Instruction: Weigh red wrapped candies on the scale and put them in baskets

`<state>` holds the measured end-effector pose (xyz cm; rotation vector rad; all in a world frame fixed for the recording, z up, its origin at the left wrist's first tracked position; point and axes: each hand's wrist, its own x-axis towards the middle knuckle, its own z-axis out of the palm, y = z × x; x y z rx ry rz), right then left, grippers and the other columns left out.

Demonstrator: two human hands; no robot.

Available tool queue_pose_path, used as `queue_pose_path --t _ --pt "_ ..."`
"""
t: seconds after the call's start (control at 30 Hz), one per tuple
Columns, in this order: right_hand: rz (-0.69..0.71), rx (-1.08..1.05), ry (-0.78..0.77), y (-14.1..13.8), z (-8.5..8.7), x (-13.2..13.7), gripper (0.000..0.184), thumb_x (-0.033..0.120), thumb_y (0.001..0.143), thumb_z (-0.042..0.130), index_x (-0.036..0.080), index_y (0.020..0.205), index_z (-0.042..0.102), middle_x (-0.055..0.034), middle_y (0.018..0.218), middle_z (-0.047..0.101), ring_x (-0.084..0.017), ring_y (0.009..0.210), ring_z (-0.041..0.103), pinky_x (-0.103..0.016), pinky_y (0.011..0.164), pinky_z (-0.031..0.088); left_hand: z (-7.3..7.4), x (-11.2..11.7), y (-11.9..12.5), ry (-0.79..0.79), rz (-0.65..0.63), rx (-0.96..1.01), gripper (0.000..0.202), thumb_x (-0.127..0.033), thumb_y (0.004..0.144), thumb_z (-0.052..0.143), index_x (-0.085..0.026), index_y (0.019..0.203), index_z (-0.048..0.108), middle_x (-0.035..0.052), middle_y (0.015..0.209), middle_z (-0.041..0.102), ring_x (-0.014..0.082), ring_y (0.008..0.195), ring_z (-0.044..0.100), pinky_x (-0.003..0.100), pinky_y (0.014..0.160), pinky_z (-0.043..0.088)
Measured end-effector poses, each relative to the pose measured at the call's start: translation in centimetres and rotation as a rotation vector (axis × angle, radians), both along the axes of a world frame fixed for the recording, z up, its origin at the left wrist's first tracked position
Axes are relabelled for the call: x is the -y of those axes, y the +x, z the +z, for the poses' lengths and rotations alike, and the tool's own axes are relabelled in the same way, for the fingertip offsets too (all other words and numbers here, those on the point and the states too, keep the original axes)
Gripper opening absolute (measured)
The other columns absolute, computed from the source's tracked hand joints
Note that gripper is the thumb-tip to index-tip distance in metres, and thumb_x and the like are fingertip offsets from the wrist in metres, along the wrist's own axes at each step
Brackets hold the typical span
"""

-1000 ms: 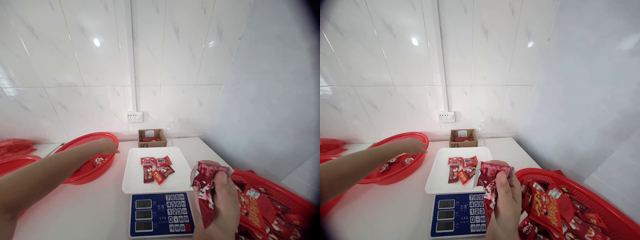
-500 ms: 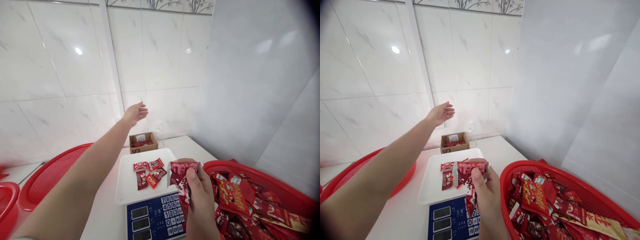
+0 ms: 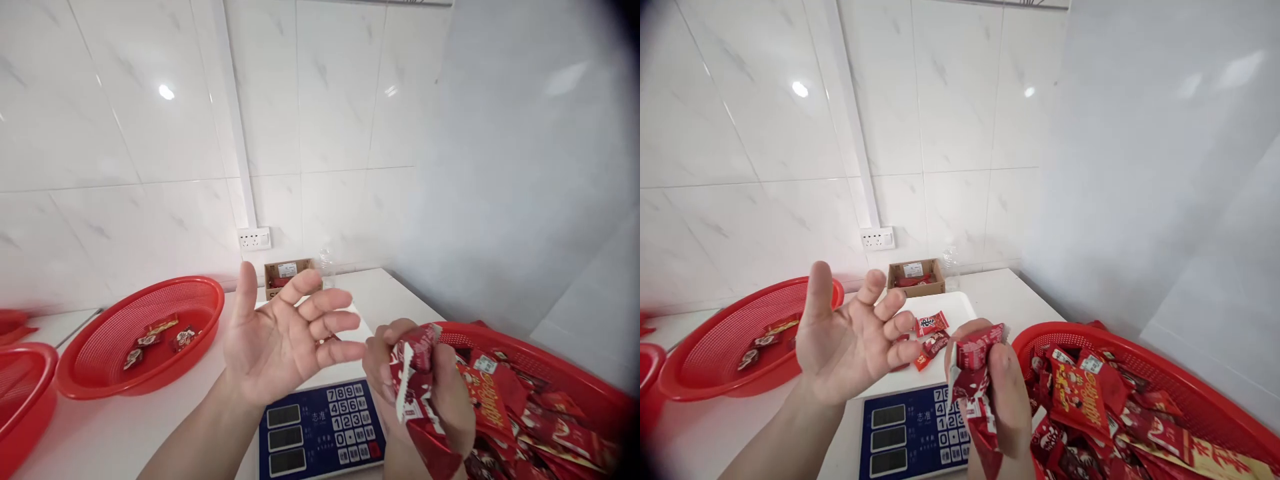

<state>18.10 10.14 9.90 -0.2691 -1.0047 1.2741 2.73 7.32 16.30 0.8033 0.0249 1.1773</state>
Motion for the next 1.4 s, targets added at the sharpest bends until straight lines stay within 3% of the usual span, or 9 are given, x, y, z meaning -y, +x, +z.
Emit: queue_pose_path --t 0.07,0.17,0.33,0.47,0.77,1.07,1.27,1.4 --pt "0.152 -0.042 0.024 0.2 0.1 -0.1 0.035 0.054 0.086 0.06 0.022 0.079 0.073 0.0028 0.049 0.045 -0.01 0.037 0.03 -0.024 0.036 0.027 -0.5 0.7 -0.2 -0.006 -0.014 0.085 0.05 -0.065 0.087 0.05 -0.02 0.086 0.072 0.0058 0.085 0.076 0.0177 0.076 0.071 0.029 0.071 0.059" --pt "0.231 -0.059 0.016 0.2 0.6 0.0 0.032 0.051 0.085 0.063 0.021 0.08 0.075 0.0024 0.048 0.046 -0.008 0.035 0.026 -0.023 0.032 0.022 -0.8 1.2 -0.1 -0.042 -0.001 0.181 0.044 -0.056 0.087 0.056 -0.016 0.072 0.066 0.0021 0.064 0.066 0.0105 0.053 0.059 0.02 0.052 0.05" --pt "0.306 0.02 0.097 0.1 1.1 0.0 0.033 0.051 0.088 0.06 0.023 0.083 0.077 -0.0006 0.046 0.051 -0.009 0.034 0.03 -0.024 0.032 0.022 -0.9 1.7 0.1 -0.023 -0.024 0.224 0.048 -0.054 0.091 0.05 -0.018 0.059 0.047 -0.0038 0.05 0.044 0.007 0.041 0.038 0.018 0.044 0.037" --pt "0.294 0.024 0.101 0.0 1.1 -0.2 0.033 0.051 0.088 0.06 0.023 0.084 0.077 -0.0004 0.045 0.051 -0.008 0.034 0.029 -0.024 0.032 0.021 -0.9 1.8 0.1 -0.002 -0.037 0.243 0.05 -0.052 0.093 0.047 -0.02 0.056 0.034 -0.0053 0.047 0.038 0.0062 0.039 0.032 0.018 0.043 0.033" --pt "0.272 0.043 0.076 0.2 0.6 -0.2 0.034 0.052 0.088 0.06 0.022 0.083 0.077 -0.0013 0.048 0.051 -0.009 0.036 0.031 -0.024 0.032 0.024 -1.1 1.8 0.4 0.014 -0.038 0.246 0.046 -0.041 0.093 0.047 -0.02 0.056 0.032 -0.0054 0.048 0.037 0.0059 0.04 0.032 0.017 0.045 0.034" --pt "0.239 0.111 0.108 0.7 0.2 -0.6 0.034 0.053 0.089 0.058 0.024 0.085 0.076 0.0 0.052 0.049 -0.01 0.038 0.032 -0.025 0.033 0.027 -1.4 2.1 0.6 0.079 0.007 0.211 0.029 -0.019 0.073 0.062 -0.02 0.06 0.036 -0.0059 0.053 0.039 0.0068 0.046 0.035 0.018 0.049 0.038" --pt "0.285 0.164 0.145 0.8 -0.1 -0.4 0.036 0.052 0.096 0.047 0.027 0.094 0.072 -0.0018 0.055 0.057 -0.012 0.039 0.04 -0.027 0.036 0.027 -1.3 2.2 0.6 0.071 0.014 0.21 0.027 -0.008 0.062 0.061 -0.02 0.063 0.038 -0.0068 0.054 0.039 0.0067 0.047 0.035 0.017 0.05 0.038" --pt "0.265 0.169 0.155 1.0 -0.5 -0.4 0.035 0.052 0.096 0.047 0.026 0.094 0.072 -0.0006 0.054 0.055 -0.012 0.04 0.039 -0.027 0.038 0.028 -1.4 2.2 0.7 0.068 0.02 0.195 0.027 -0.007 0.06 0.06 -0.02 0.061 0.036 -0.0068 0.053 0.039 0.0066 0.047 0.035 0.017 0.049 0.037"
